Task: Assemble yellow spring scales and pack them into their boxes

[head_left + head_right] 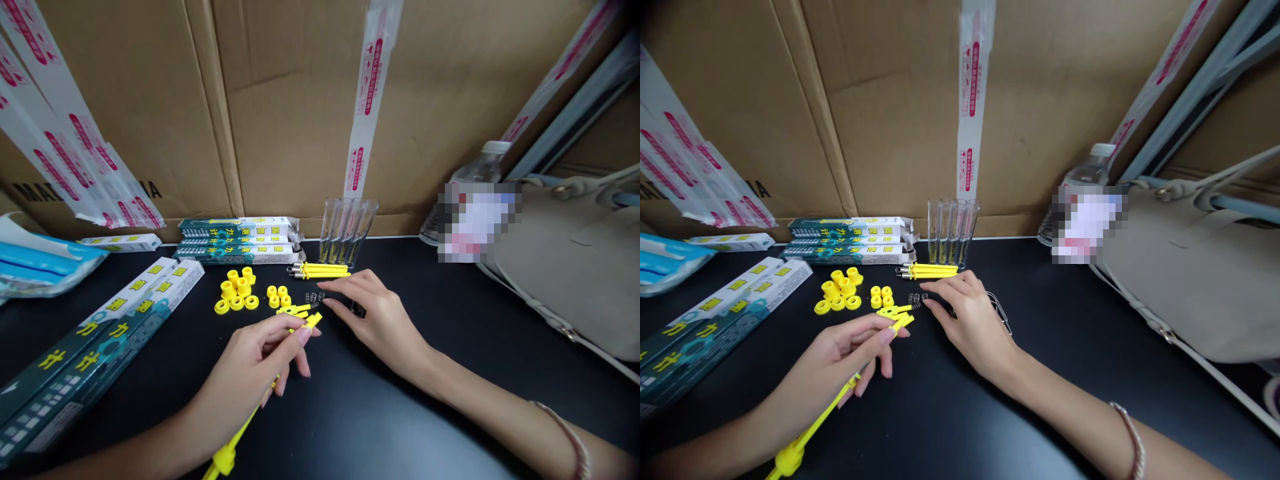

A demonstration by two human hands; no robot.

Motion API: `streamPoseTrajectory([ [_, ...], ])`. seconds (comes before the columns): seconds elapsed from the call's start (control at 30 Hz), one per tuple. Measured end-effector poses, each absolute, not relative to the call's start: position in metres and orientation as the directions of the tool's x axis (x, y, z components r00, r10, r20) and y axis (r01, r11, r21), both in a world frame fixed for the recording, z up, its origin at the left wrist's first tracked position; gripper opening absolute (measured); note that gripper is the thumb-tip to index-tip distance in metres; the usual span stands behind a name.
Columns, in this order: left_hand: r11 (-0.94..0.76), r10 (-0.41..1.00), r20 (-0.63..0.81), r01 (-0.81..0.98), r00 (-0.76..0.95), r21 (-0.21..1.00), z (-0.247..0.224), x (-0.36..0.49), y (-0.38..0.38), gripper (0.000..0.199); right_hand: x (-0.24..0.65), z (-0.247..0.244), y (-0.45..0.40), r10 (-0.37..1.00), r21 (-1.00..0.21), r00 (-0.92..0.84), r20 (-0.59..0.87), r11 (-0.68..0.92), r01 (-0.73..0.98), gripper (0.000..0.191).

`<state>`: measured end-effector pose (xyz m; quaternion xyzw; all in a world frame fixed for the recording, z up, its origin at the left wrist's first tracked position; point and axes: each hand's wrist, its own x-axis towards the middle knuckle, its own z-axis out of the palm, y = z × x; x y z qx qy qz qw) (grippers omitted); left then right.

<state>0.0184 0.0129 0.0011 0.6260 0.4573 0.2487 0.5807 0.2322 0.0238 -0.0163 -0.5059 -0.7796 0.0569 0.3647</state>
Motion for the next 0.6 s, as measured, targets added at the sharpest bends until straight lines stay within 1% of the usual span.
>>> streamPoseTrajectory([
  [0.17, 0.091, 0.843, -0.257, 0.345, 0.472, 0.934, 0.0024, 0.0177, 0.0125, 0.035, 0.2296, -0.0173, 0.0247, 0.835, -0.454, -0.22, 0.505, 0.474, 0.755, 0.032],
  [0.43, 0.082, 0.844, -0.238, 0.322, 0.481, 0.943, 0.0023, 0.0188, 0.0122, 0.034, 0.2283, -0.0155, 0.0275, 0.851, -0.468, -0.183, 0.493, 0.436, 0.769, 0.012],
  [0.57, 0.085, 0.851, -0.221, 0.29, 0.476, 0.953, 0.0008, 0.0193, 0.0126, 0.034, 0.2312, -0.0101, 0.0225, 0.859, -0.532, -0.104, 0.501, 0.401, 0.746, 0.009],
  [0.6, 0.087, 0.855, -0.216, 0.281, 0.471, 0.956, 0.0003, 0.0195, 0.0129, 0.034, 0.2318, -0.0083, 0.0199, 0.864, -0.563, -0.087, 0.496, 0.397, 0.725, 0.008],
])
